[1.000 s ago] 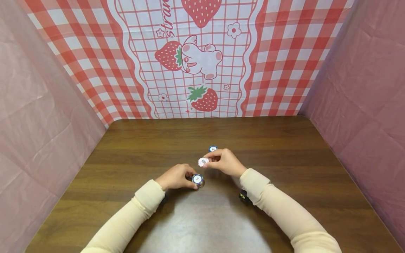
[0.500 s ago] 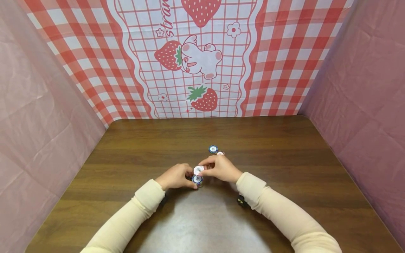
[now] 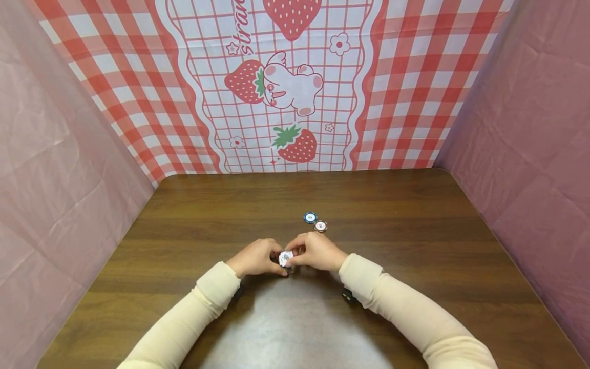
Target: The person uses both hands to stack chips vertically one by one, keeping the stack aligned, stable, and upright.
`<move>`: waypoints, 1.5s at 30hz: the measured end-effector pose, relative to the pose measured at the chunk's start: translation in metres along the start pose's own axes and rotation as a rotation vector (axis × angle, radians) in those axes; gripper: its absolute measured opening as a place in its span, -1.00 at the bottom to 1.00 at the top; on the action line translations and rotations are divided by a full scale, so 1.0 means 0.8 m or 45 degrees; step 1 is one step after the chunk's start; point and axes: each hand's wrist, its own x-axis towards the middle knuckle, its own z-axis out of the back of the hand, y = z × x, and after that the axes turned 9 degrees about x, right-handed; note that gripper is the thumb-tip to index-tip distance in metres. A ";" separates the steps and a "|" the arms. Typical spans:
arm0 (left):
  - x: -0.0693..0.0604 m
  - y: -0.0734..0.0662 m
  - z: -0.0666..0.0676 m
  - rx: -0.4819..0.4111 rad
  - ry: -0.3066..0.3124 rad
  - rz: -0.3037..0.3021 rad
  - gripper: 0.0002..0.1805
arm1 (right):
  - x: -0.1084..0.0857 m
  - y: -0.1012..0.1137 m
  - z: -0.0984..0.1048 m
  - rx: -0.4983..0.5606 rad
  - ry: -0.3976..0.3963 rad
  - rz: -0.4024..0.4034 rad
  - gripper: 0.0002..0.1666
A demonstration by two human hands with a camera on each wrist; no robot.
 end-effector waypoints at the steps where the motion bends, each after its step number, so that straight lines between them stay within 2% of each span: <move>1: 0.000 0.000 0.000 0.000 0.000 0.001 -0.75 | 0.000 0.000 0.000 -0.011 0.005 -0.001 -0.71; 9: -0.001 -0.001 0.000 0.007 -0.008 -0.011 -0.73 | 0.001 0.009 0.000 -0.060 0.026 -0.022 -0.69; 23: 0.000 -0.001 0.002 -0.020 0.014 -0.017 -0.74 | 0.000 0.003 -0.002 -0.111 0.015 -0.058 -0.70; 31: 0.000 -0.001 0.001 -0.023 0.030 0.010 -0.74 | 0.001 0.002 -0.004 -0.120 0.020 -0.092 -0.69; 38: 0.000 -0.001 0.001 -0.036 0.036 0.019 -0.73 | 0.000 0.004 -0.004 -0.167 0.019 -0.056 -0.70; 45: 0.000 0.000 0.000 -0.030 0.034 0.014 -0.75 | 0.000 0.006 -0.006 -0.245 0.028 -0.086 -0.70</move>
